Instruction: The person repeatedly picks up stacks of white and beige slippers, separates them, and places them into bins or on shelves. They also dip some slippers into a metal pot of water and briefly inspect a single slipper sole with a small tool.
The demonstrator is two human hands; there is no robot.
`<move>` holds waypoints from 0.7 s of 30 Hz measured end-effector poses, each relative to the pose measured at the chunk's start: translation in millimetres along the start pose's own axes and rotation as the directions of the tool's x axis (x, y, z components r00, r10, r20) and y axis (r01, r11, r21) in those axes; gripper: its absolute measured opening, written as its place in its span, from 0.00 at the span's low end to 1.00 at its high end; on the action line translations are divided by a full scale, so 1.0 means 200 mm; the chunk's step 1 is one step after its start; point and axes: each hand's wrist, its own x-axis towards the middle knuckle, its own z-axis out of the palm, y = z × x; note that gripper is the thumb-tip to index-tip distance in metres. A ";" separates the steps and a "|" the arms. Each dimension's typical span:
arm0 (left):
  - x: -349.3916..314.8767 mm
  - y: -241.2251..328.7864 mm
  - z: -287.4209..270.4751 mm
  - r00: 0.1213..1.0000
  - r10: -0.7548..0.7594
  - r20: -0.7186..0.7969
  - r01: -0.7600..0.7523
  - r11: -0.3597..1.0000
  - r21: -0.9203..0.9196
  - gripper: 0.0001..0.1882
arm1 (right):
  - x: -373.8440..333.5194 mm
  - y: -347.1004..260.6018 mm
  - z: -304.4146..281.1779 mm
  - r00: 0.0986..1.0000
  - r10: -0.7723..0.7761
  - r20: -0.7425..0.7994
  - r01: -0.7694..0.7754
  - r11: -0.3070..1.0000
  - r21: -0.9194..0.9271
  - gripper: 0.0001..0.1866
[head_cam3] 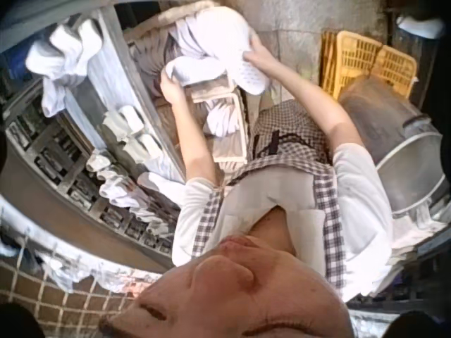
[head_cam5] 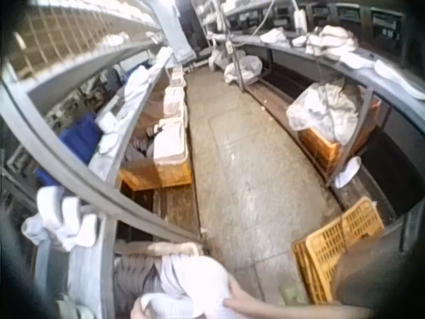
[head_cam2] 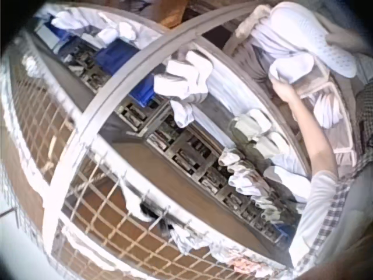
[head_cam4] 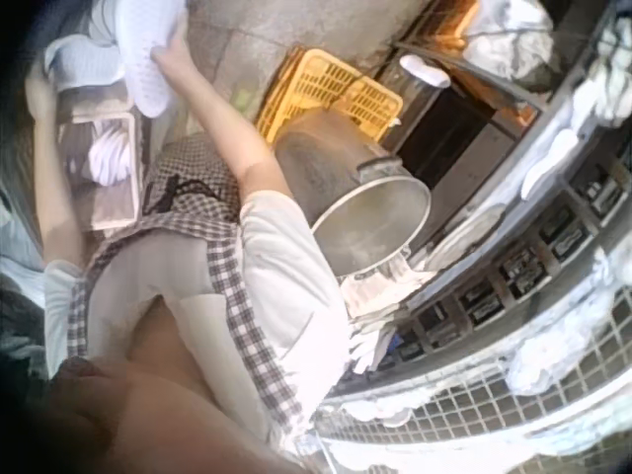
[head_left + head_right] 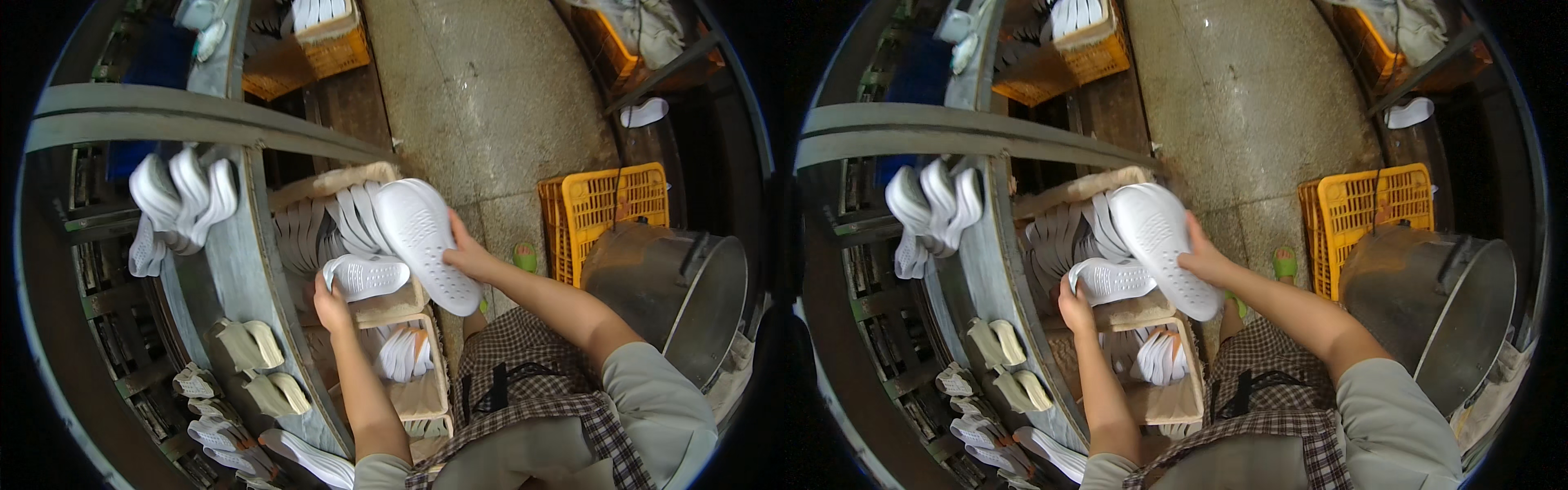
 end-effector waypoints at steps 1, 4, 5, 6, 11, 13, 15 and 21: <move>-0.02 -0.07 0.02 0.999 -0.022 0.031 0.027 0.984 -0.176 0.17 | 0.07 0.07 0.06 0.997 0.069 0.022 -0.069 0.998 -0.012 0.51; 0.00 -0.24 0.01 0.995 0.049 0.088 -0.073 0.954 0.292 0.18 | 0.27 0.26 0.25 0.980 0.099 0.173 -0.101 0.995 0.004 0.51; 0.00 -0.27 0.03 0.995 -0.031 0.091 -0.007 0.920 0.391 0.18 | 0.32 0.32 0.30 0.968 0.086 0.234 -0.103 0.993 0.061 0.51; 0.04 -0.29 0.05 0.986 -0.027 0.164 -0.032 0.938 0.346 0.18 | 0.38 0.38 0.34 0.955 0.072 0.289 -0.109 0.988 0.112 0.51; 0.37 -0.32 0.36 0.857 -0.295 0.421 0.089 0.892 0.444 0.21 | 0.54 0.71 0.50 0.930 0.088 0.358 -0.182 0.954 0.239 0.48; 0.45 -0.34 0.50 0.903 -0.164 0.396 0.002 0.926 0.379 0.22 | 0.64 0.84 0.53 0.980 0.085 0.181 -0.125 0.966 0.224 0.43; 0.50 -0.37 0.61 0.941 -0.037 0.337 -0.045 0.971 0.234 0.23 | 0.74 0.95 0.44 0.966 0.220 0.137 -0.242 0.956 0.167 0.39; 0.46 -0.63 0.71 0.895 -0.026 0.445 0.248 0.859 -0.449 0.24 | 0.79 1.14 0.44 0.908 0.392 0.149 -0.402 0.915 0.044 0.27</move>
